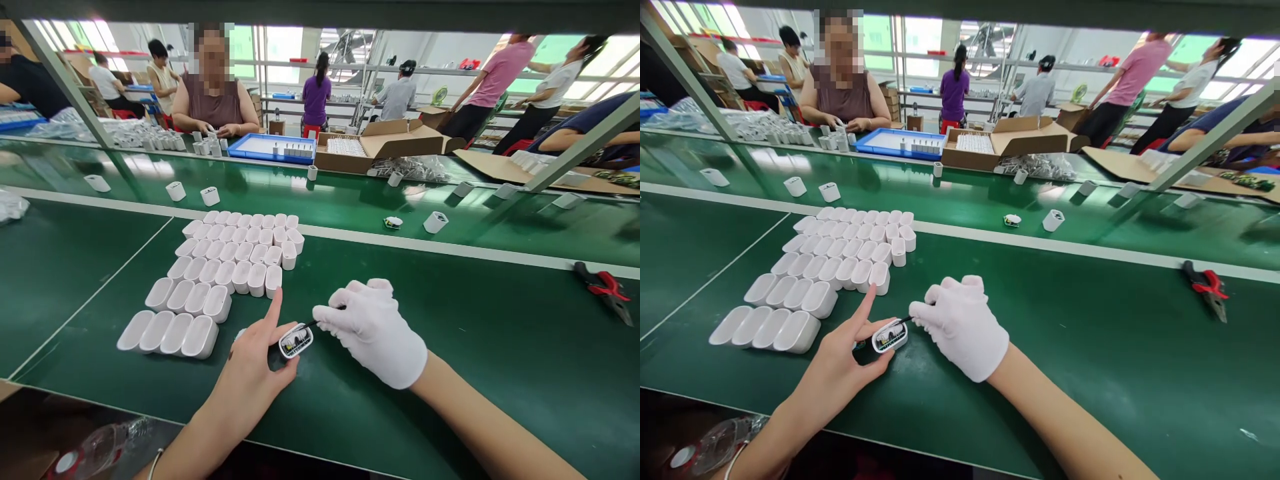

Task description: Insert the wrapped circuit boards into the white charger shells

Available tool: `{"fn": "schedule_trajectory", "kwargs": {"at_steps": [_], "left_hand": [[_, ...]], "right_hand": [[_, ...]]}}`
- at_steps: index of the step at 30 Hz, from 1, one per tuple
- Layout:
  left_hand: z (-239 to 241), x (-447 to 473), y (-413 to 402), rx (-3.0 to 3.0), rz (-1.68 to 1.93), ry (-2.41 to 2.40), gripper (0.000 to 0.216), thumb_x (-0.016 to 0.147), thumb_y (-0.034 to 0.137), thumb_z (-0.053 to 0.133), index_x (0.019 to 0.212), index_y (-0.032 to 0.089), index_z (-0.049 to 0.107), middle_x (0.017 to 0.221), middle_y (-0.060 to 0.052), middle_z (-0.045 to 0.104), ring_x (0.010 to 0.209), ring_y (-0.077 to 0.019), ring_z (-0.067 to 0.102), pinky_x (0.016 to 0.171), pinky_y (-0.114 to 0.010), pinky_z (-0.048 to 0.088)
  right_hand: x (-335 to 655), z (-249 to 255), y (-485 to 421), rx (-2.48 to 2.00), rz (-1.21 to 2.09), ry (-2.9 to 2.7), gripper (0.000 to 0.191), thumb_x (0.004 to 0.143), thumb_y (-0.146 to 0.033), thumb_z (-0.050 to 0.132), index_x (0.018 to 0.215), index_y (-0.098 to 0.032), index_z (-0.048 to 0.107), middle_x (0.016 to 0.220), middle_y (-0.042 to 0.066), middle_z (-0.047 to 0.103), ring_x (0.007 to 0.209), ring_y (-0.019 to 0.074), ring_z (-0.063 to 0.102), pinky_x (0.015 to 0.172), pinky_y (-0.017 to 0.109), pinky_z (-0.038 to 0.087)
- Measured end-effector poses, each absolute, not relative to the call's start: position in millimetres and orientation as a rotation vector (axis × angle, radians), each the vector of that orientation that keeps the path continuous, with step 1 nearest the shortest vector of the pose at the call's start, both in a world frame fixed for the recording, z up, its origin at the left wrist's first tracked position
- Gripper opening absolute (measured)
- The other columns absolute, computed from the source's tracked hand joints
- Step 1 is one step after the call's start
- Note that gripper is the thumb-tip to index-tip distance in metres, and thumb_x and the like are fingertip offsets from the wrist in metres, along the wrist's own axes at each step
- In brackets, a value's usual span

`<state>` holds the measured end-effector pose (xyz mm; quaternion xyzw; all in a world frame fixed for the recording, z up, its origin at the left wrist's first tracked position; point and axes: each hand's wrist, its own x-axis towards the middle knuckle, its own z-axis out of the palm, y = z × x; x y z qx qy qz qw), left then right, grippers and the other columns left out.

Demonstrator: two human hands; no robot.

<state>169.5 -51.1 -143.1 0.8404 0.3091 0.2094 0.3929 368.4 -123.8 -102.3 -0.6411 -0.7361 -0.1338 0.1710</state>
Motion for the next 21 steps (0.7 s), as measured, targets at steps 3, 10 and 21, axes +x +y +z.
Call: {"fn": "schedule_trajectory", "kwargs": {"at_steps": [3, 10, 21], "left_hand": [[-141.3, 168.3, -52.7, 2.143, 0.566, 0.794, 0.089, 0.080, 0.016, 0.058, 0.148, 0.031, 0.002, 0.111, 0.002, 0.069, 0.105, -0.0194, 0.061, 0.095, -0.037, 0.048], [-145.6, 161.7, -48.9, 2.187, 0.601, 0.787, 0.085, 0.082, 0.021, 0.058, 0.148, 0.032, 0.006, 0.108, 0.001, 0.069, 0.103, -0.0209, 0.060, 0.091, -0.038, 0.049], [-141.5, 165.5, -54.4, 2.123, 0.628, 0.795, 0.081, 0.084, 0.022, 0.056, 0.148, 0.031, 0.007, 0.105, 0.002, 0.070, 0.100, -0.0192, 0.062, 0.092, -0.037, 0.049]], "right_hand": [[380.3, -102.2, -124.0, -1.865, -0.227, -2.029, 0.018, 0.083, -0.017, 0.057, 0.073, -0.028, 0.068, 0.066, -0.004, 0.062, 0.063, 0.0110, 0.046, 0.069, 0.033, 0.018], [377.5, -112.2, -121.4, -1.863, -0.162, -1.918, 0.014, 0.082, -0.020, 0.060, 0.074, -0.027, 0.069, 0.066, -0.005, 0.063, 0.064, 0.0110, 0.049, 0.069, 0.033, 0.019], [356.6, -105.0, -127.2, -1.790, -0.341, -1.975, 0.017, 0.085, -0.019, 0.055, 0.074, -0.025, 0.066, 0.065, -0.004, 0.061, 0.060, 0.0098, 0.044, 0.069, 0.034, 0.018]]}}
